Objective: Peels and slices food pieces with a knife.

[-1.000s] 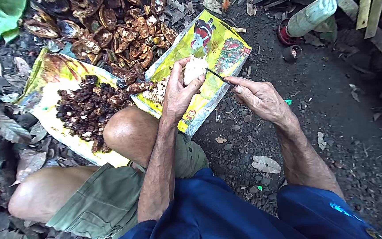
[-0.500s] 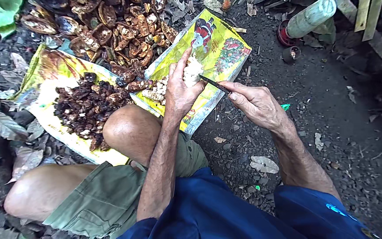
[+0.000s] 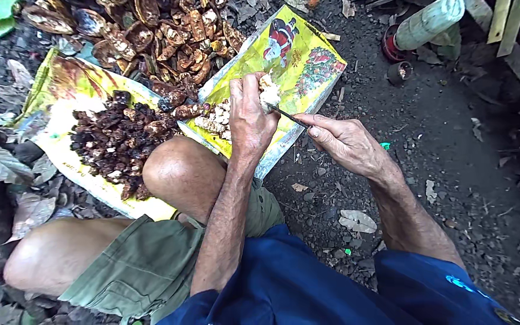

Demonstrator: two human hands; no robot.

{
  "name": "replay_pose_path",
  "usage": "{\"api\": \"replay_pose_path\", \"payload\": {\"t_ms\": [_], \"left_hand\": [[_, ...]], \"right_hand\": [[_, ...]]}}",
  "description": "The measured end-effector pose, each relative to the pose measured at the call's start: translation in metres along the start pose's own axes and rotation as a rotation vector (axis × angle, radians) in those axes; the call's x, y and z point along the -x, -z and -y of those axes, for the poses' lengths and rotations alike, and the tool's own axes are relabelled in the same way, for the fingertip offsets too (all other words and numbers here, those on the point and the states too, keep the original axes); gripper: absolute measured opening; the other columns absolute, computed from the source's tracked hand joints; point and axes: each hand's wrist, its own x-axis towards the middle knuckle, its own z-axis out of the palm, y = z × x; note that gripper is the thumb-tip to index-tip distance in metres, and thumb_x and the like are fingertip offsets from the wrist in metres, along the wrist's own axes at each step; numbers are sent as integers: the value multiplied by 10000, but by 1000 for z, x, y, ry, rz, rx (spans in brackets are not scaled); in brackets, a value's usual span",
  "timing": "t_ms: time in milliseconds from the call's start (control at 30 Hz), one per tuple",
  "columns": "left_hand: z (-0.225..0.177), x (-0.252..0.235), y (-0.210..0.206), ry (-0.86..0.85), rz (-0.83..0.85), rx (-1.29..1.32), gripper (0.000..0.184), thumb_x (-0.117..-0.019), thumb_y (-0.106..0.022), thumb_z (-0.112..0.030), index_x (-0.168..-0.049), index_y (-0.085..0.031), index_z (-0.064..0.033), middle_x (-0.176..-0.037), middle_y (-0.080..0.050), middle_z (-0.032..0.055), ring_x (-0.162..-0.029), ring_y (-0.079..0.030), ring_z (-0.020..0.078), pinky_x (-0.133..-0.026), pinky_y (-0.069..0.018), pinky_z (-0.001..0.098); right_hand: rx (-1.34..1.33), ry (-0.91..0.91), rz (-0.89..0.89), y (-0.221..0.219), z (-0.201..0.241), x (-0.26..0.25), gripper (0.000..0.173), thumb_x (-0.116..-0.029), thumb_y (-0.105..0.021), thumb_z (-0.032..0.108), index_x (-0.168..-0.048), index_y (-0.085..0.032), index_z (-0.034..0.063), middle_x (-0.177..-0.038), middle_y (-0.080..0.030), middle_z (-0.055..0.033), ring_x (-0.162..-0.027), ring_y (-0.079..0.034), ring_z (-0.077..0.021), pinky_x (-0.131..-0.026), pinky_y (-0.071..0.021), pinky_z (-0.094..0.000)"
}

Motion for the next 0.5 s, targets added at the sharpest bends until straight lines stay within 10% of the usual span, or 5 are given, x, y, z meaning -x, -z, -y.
{"api": "replay_pose_path", "payload": {"t_ms": [500], "left_hand": [[9,2,-8,-162,-196,-171,596,-694,-789,-18,-1268,-657,-108,-1116,-687,86,-1056,-671,233,-798,-577,378]], "right_hand": [[115,-151,14,-6,18,0,431,-1099,-352,428,-1424,-615,320,-702,-595,50,-563,-551,-104,-513,-460,-355]]}}
